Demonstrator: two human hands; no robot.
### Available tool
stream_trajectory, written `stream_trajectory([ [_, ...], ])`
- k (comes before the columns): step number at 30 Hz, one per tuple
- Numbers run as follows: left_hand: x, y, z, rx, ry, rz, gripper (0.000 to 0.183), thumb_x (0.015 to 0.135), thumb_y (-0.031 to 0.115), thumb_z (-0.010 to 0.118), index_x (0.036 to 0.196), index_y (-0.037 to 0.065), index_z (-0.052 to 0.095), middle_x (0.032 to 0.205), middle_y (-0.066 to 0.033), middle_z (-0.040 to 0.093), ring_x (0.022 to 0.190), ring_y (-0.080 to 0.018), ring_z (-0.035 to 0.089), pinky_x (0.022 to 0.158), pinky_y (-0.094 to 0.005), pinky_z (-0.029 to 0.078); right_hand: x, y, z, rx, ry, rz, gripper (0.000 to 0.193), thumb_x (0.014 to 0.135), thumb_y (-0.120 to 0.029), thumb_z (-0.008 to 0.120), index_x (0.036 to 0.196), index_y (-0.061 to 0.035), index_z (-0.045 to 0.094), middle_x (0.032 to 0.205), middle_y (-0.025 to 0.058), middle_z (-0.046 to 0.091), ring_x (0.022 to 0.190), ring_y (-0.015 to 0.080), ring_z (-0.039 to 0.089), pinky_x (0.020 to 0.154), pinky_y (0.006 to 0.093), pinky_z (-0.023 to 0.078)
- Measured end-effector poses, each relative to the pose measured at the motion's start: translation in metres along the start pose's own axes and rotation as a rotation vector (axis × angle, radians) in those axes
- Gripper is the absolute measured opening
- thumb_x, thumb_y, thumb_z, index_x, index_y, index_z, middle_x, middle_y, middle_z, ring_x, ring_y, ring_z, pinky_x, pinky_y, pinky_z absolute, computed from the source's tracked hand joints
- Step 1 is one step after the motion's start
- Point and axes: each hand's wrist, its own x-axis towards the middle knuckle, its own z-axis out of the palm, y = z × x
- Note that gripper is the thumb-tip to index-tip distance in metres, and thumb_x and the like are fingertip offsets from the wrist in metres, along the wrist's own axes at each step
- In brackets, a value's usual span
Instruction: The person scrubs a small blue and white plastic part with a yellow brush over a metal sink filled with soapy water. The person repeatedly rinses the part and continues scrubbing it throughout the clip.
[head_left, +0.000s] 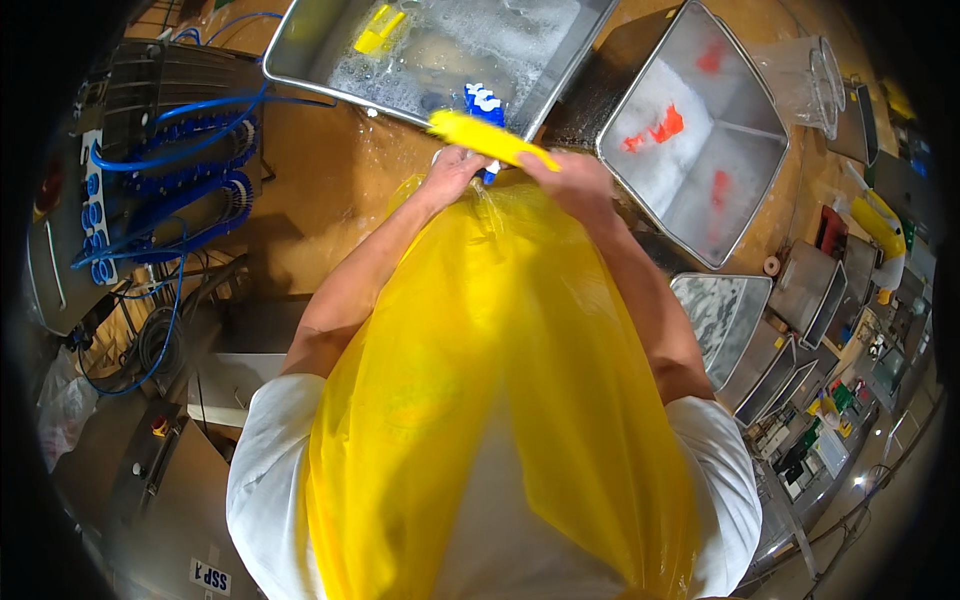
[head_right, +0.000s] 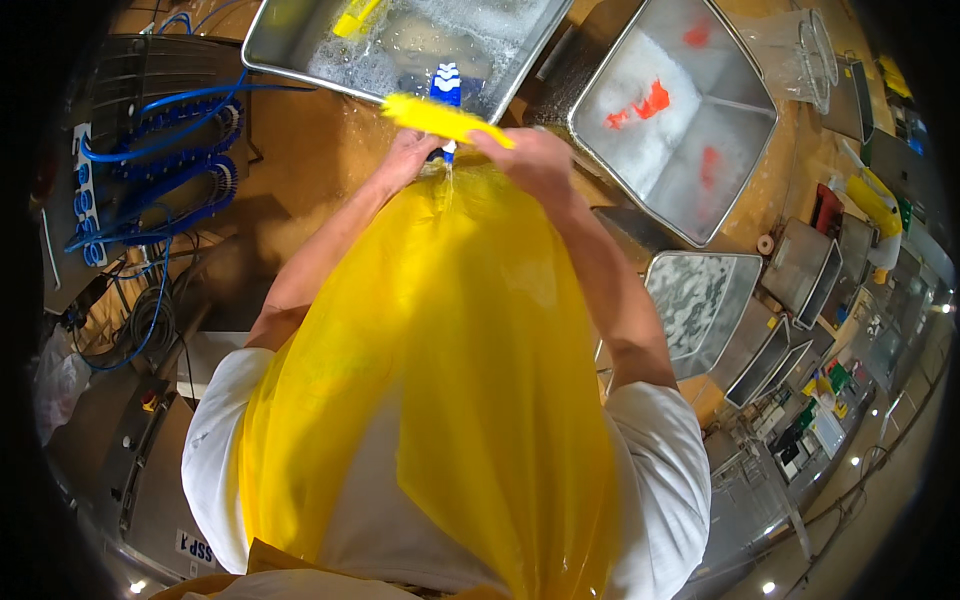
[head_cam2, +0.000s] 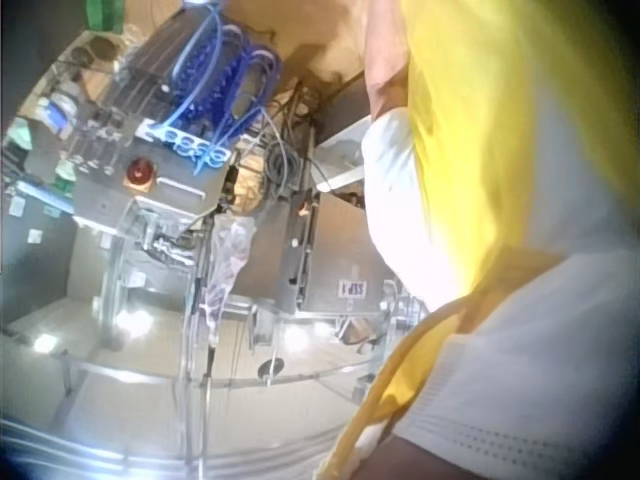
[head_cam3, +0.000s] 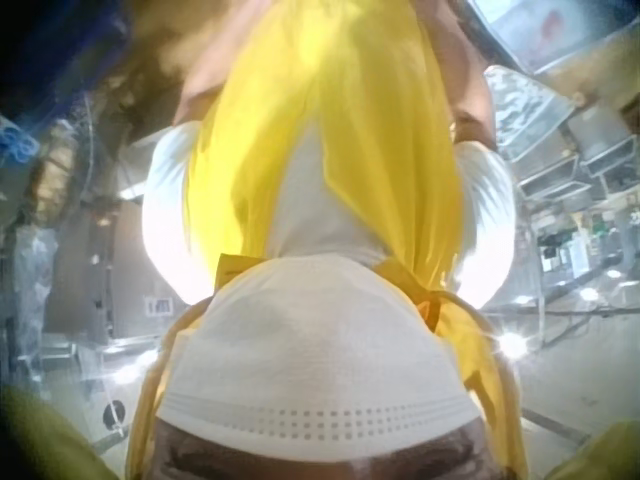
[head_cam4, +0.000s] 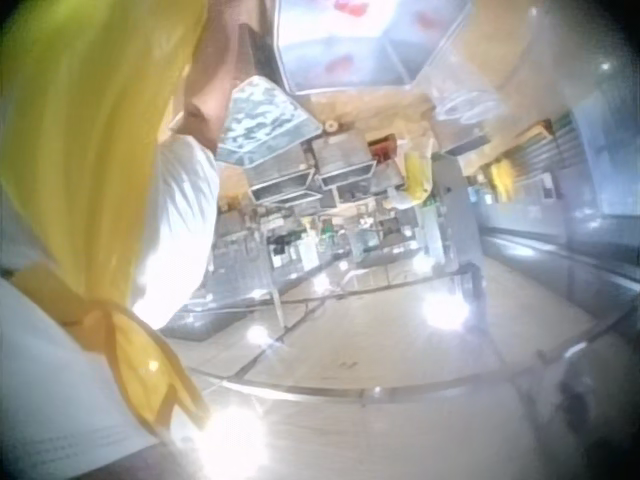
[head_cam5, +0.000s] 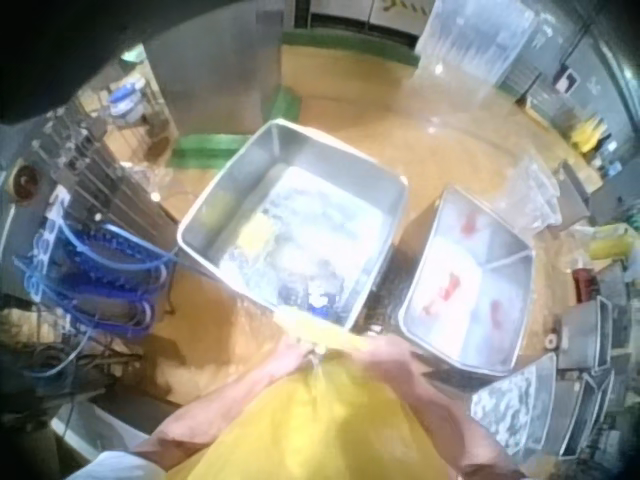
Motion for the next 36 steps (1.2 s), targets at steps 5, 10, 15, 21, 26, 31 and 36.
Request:
stream_trajectory([
  [5, -0.004, 0.004, -0.006, -0.069, -0.023, -0.01, 0.03, 0.094, 0.003, 0.062, 0.123, 0.0, 0.067, 0.114, -0.0067, 0.075, 0.102, -0.0131, 0.066, 0.093, -0.03, 0.051, -0.009, 0.059, -0.005, -0.014, -0.311, 0.397, 0.065, 0.092, -0.074, 0.049, 0.092, -0.0172, 0.08, 0.08, 0.0113, 0.073, 0.08, 0.0331, 0.071, 0.072, 0.0428, 0.053],
  [10, -0.009, 0.012, 0.0, -0.008, -0.034, 0.034, 0.033, 0.095, 0.0, 0.061, 0.127, 0.0, 0.065, 0.115, -0.006, 0.074, 0.107, -0.0145, 0.066, 0.098, -0.0301, 0.05, -0.01, 0.054, 0.003, -0.251, -0.073, 0.016, 0.065, 0.093, -0.075, 0.046, 0.098, -0.0201, 0.08, 0.079, 0.0114, 0.074, 0.079, 0.0346, 0.071, 0.071, 0.0458, 0.055],
  [15, 0.0, 0.005, -0.002, -0.067, 0.016, 0.078, 0.035, 0.091, -0.002, 0.061, 0.126, -0.001, 0.064, 0.114, -0.0075, 0.074, 0.104, -0.0154, 0.067, 0.097, -0.0308, 0.05, 0.015, 0.06, 0.025, -0.167, -0.135, -0.141, 0.067, 0.094, -0.075, 0.045, 0.097, -0.0179, 0.08, 0.084, 0.014, 0.075, 0.083, 0.0364, 0.072, 0.073, 0.0472, 0.054],
  [21, -0.007, 0.004, -0.012, -0.056, -0.017, 0.039, 0.036, 0.092, -0.003, 0.059, 0.128, 0.001, 0.062, 0.111, -0.0058, 0.075, 0.104, -0.0128, 0.066, 0.094, -0.0304, 0.051, -0.006, 0.069, -0.017, -0.08, -0.184, 0.363, 0.072, 0.09, -0.08, 0.046, 0.101, -0.0174, 0.079, 0.09, 0.0129, 0.076, 0.089, 0.0352, 0.073, 0.079, 0.0453, 0.054],
  [26, -0.008, 0.001, 0.002, -0.017, 0.026, -0.006, 0.034, 0.093, 0.0, 0.061, 0.127, 0.001, 0.063, 0.109, -0.0055, 0.074, 0.103, -0.0133, 0.066, 0.092, -0.0305, 0.052, 0.019, 0.001, 0.012, -0.064, -0.091, -0.018, 0.073, 0.091, -0.079, 0.046, 0.096, -0.0137, 0.077, 0.088, 0.0151, 0.074, 0.089, 0.0347, 0.072, 0.078, 0.046, 0.053],
  [31, -0.014, 0.005, -0.015, -0.135, -0.087, 0.007, 0.027, 0.096, 0.007, 0.06, 0.122, 0.001, 0.065, 0.106, -0.0063, 0.072, 0.099, -0.0138, 0.067, 0.091, -0.0296, 0.053, -0.016, 0.129, -0.013, -0.382, -0.209, 0.305, 0.069, 0.095, -0.072, 0.05, 0.091, -0.008, 0.078, 0.081, 0.0154, 0.074, 0.08, 0.0343, 0.072, 0.074, 0.0452, 0.052],
  [36, 0.0, 0.02, -0.006, -0.05, -0.088, 0.008, 0.027, 0.101, 0.011, 0.058, 0.124, 0.001, 0.064, 0.113, -0.0063, 0.071, 0.104, -0.0168, 0.067, 0.094, -0.0324, 0.052, 0.014, 0.017, -0.014, 0.36, -0.1, 0.212, 0.06, 0.09, -0.068, 0.06, 0.09, -0.0108, 0.077, 0.076, 0.0151, 0.071, 0.072, 0.0323, 0.068, 0.066, 0.0403, 0.051],
])
